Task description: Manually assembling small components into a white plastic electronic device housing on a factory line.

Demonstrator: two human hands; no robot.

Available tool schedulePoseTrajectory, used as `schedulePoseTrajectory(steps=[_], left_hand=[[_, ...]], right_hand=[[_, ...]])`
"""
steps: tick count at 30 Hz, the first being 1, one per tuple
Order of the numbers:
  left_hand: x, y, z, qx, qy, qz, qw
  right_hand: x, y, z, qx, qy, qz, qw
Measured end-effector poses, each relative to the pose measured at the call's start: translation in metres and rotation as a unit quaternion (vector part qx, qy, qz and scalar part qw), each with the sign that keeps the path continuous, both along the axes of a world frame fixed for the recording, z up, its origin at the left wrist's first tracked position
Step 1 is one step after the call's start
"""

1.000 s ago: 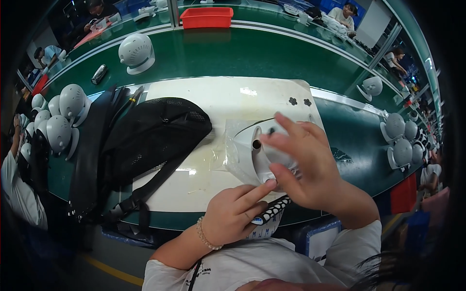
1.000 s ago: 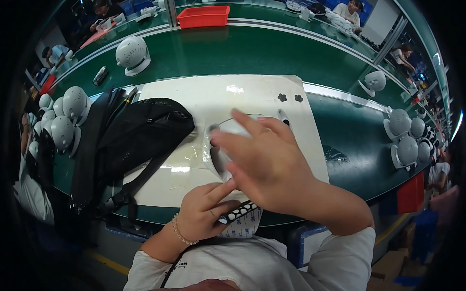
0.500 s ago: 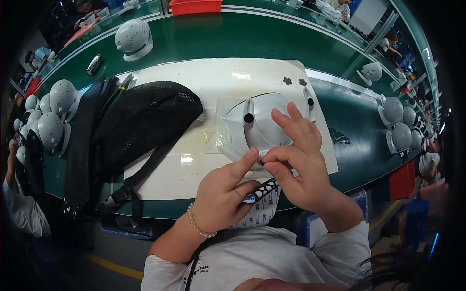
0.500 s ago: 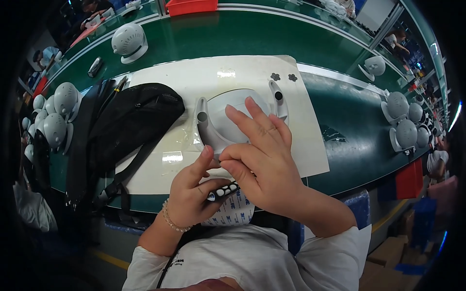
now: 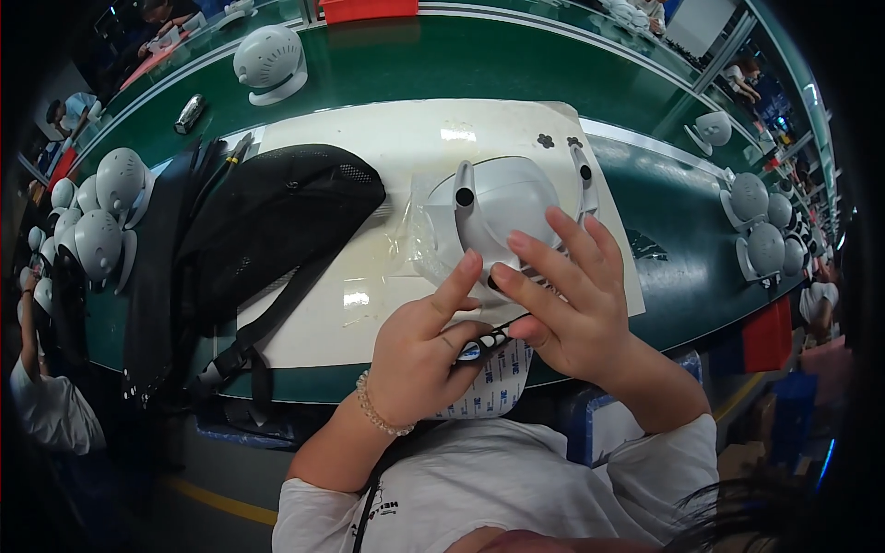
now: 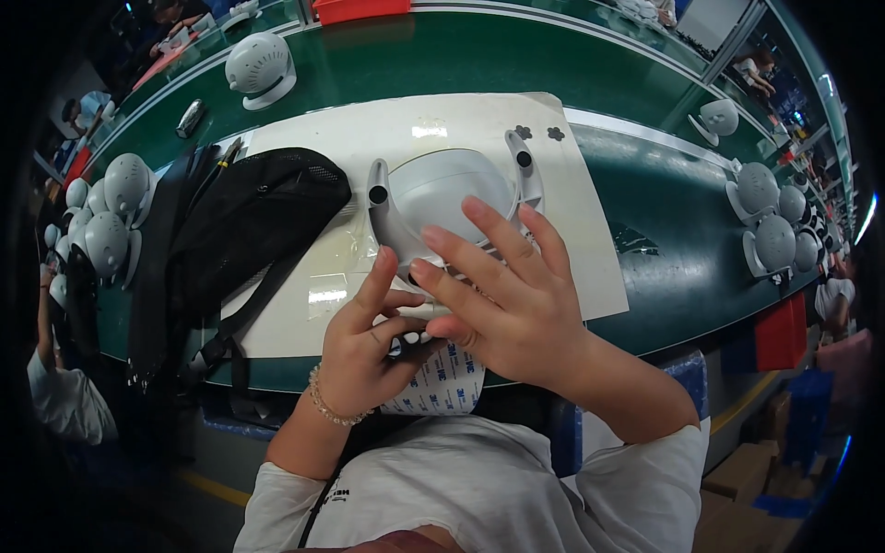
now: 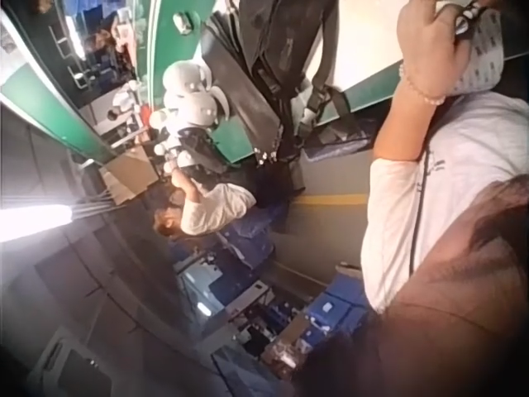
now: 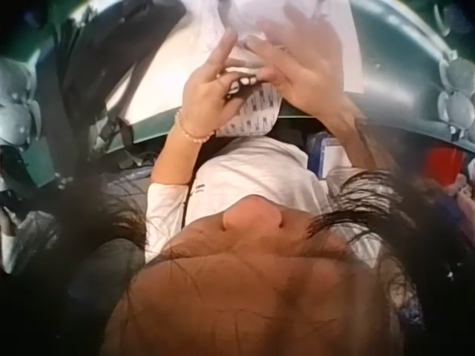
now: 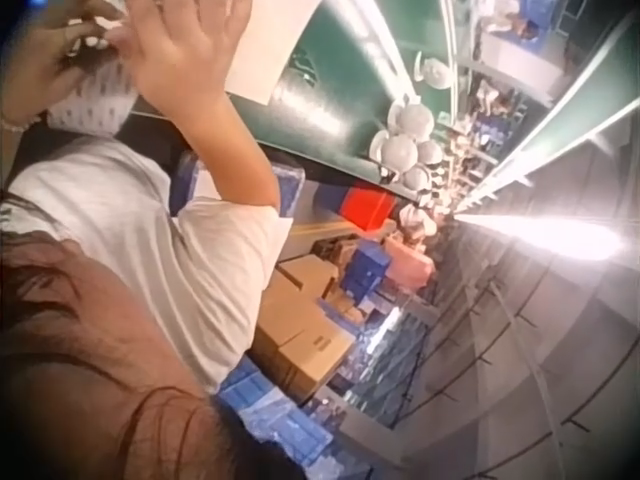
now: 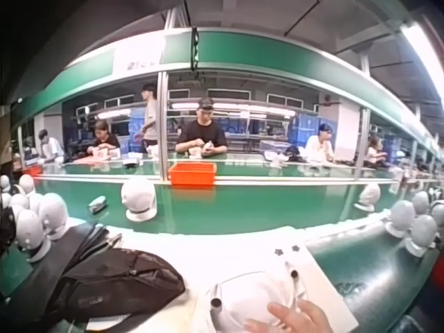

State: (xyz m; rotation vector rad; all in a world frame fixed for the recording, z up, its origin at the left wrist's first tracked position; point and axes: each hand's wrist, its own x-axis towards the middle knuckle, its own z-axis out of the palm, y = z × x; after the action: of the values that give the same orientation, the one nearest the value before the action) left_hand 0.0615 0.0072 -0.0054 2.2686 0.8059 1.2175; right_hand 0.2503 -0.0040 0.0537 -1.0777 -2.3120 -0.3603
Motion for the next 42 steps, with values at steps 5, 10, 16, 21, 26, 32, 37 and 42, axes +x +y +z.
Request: schedulePoseTrajectory(steps=[5, 10, 16, 21, 26, 32, 37, 42], left_hand=[[-0.001, -0.001, 0.002, -0.008, -0.024, -0.004, 1.000], [0.001, 0.001, -0.002, 0.034, -0.064, -0.010, 0.997], [0.000, 0.000, 0.001, 0.017, -0.086, -0.022, 0.996], [-0.001, 0.001, 0.001, 0.049, -0.075, -0.017, 0.996], [-0.002, 0.001, 0.003, 0.006, -0.088, -0.032, 0.996], [-0.003, -0.001, 0.004, 0.003, -0.102, -0.027, 0.994], [-0.003, 0.000, 0.004, 0.022, -0.092, -0.029, 0.995], [-0.002, 0.002, 0.003, 0.081, -0.078, -0.014, 0.994]], right_hand=[[0.002, -0.018, -0.011, -0.040, 0.188, 0.083, 0.978], [-0.018, -0.025, -0.019, 0.034, 0.148, 0.071, 0.986], [-0.026, -0.017, -0.027, 0.123, 0.132, 0.059, 0.982], [-0.024, -0.021, -0.022, 0.072, 0.126, 0.070, 0.987], [-0.026, -0.021, -0.029, 0.098, 0.144, 0.074, 0.982], [-0.022, -0.027, -0.026, 0.093, 0.255, 0.083, 0.959], [-0.027, -0.023, -0.017, 0.063, 0.187, 0.057, 0.979], [-0.027, -0.023, -0.017, -0.007, 0.190, 0.106, 0.976]])
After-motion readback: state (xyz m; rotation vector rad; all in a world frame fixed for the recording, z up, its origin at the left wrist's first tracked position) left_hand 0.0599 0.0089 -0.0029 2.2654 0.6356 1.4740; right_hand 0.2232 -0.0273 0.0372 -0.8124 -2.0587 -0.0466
